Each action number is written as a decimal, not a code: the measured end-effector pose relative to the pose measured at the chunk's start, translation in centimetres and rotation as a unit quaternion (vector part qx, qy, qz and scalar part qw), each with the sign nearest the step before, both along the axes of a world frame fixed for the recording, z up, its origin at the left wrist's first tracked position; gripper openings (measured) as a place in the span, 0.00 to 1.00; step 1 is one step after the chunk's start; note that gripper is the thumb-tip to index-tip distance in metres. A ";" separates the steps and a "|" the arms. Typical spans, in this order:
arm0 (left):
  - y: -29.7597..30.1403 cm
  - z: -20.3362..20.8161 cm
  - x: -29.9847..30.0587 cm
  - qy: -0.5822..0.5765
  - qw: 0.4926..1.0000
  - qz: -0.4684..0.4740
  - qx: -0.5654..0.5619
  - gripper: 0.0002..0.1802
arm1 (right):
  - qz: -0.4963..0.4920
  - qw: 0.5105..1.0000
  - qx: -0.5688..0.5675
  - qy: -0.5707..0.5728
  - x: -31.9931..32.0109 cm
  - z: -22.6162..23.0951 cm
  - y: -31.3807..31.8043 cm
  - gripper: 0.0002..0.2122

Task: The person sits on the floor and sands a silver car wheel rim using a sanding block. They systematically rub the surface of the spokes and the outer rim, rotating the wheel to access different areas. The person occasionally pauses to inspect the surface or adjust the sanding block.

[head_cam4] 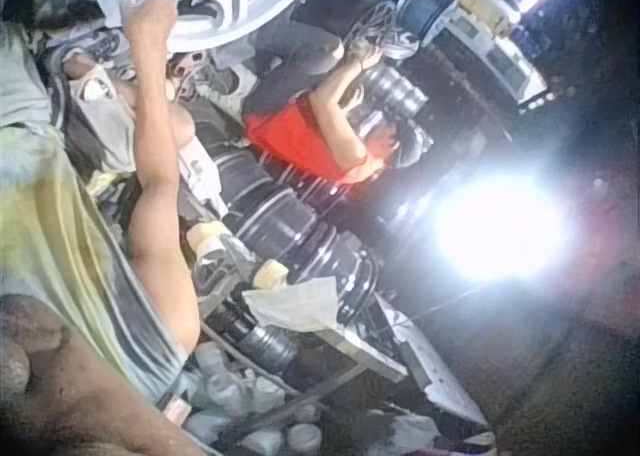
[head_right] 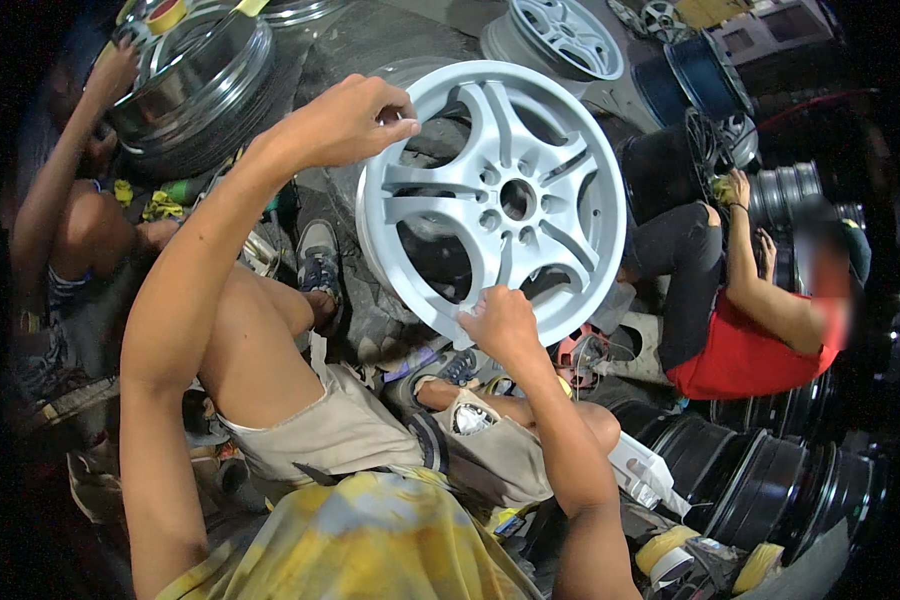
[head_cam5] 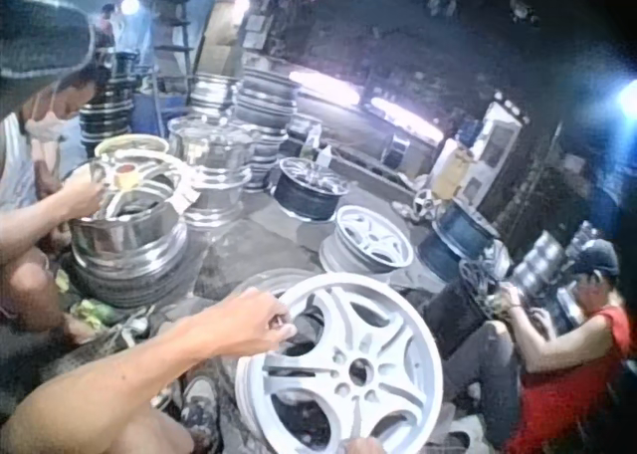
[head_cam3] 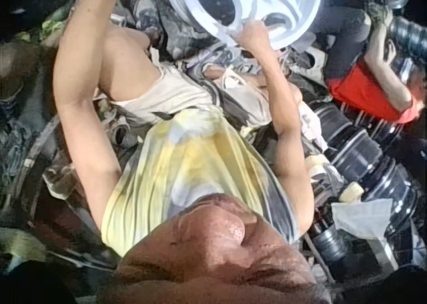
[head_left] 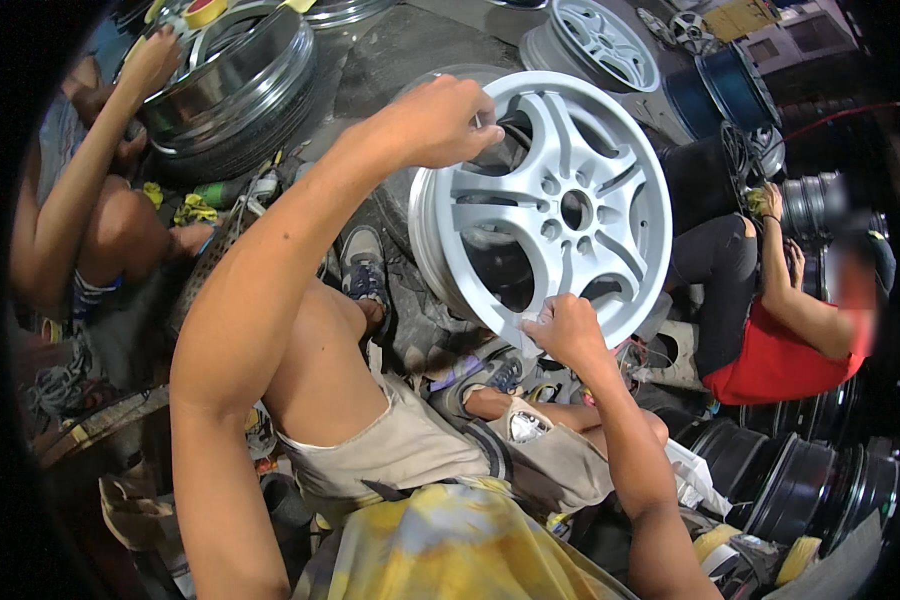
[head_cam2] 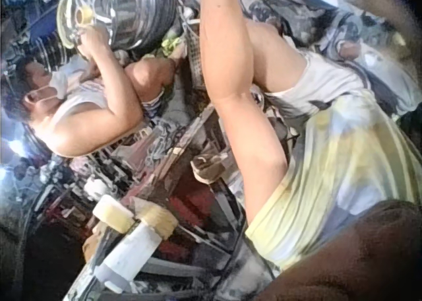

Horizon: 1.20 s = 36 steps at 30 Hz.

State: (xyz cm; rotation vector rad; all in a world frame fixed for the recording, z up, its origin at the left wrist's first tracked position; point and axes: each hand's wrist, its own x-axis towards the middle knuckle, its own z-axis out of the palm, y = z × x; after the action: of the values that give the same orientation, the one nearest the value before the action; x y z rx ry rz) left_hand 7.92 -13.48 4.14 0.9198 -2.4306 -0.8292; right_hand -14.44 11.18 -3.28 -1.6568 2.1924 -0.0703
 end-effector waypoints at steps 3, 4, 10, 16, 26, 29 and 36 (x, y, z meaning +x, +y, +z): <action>1.0 0.1 -0.4 0.008 1.000 -0.024 -0.008 0.15 | -0.030 0.997 0.049 -0.049 -1.9 1.8 0.5 0.22; 1.7 0.5 -0.8 -0.002 1.000 -0.030 -0.006 0.15 | -0.026 0.999 0.013 -0.046 -3.2 2.5 1.3 0.25; 2.8 -0.6 -2.5 -0.127 0.990 -0.061 -0.005 0.25 | -0.165 0.974 -0.090 -0.128 -4.9 1.6 4.4 0.22; 3.2 -4.3 -4.6 -0.202 0.970 -0.104 -0.084 0.31 | -0.097 0.983 -0.152 -0.042 -3.3 0.0 0.6 0.15; 4.1 -4.5 -6.1 -0.317 0.939 -0.091 -0.100 0.26 | -0.068 0.992 -0.100 -0.024 -4.4 -0.5 -0.1 0.18; 4.4 -4.2 -6.4 -0.298 0.942 -0.093 -0.123 0.26 | -0.135 0.984 -0.083 -0.078 -5.8 1.5 6.1 0.18; 6.9 -5.1 -10.2 -0.112 0.968 -0.080 -0.210 0.30 | -0.211 0.943 -0.210 -0.150 -5.8 -1.8 9.7 0.11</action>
State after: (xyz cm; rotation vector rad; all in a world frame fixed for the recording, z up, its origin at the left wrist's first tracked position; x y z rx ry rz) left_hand -2.29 -6.57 -1.00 0.6892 -2.7516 -0.2421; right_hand -20.28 20.84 -5.08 -1.2197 2.3495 -0.9015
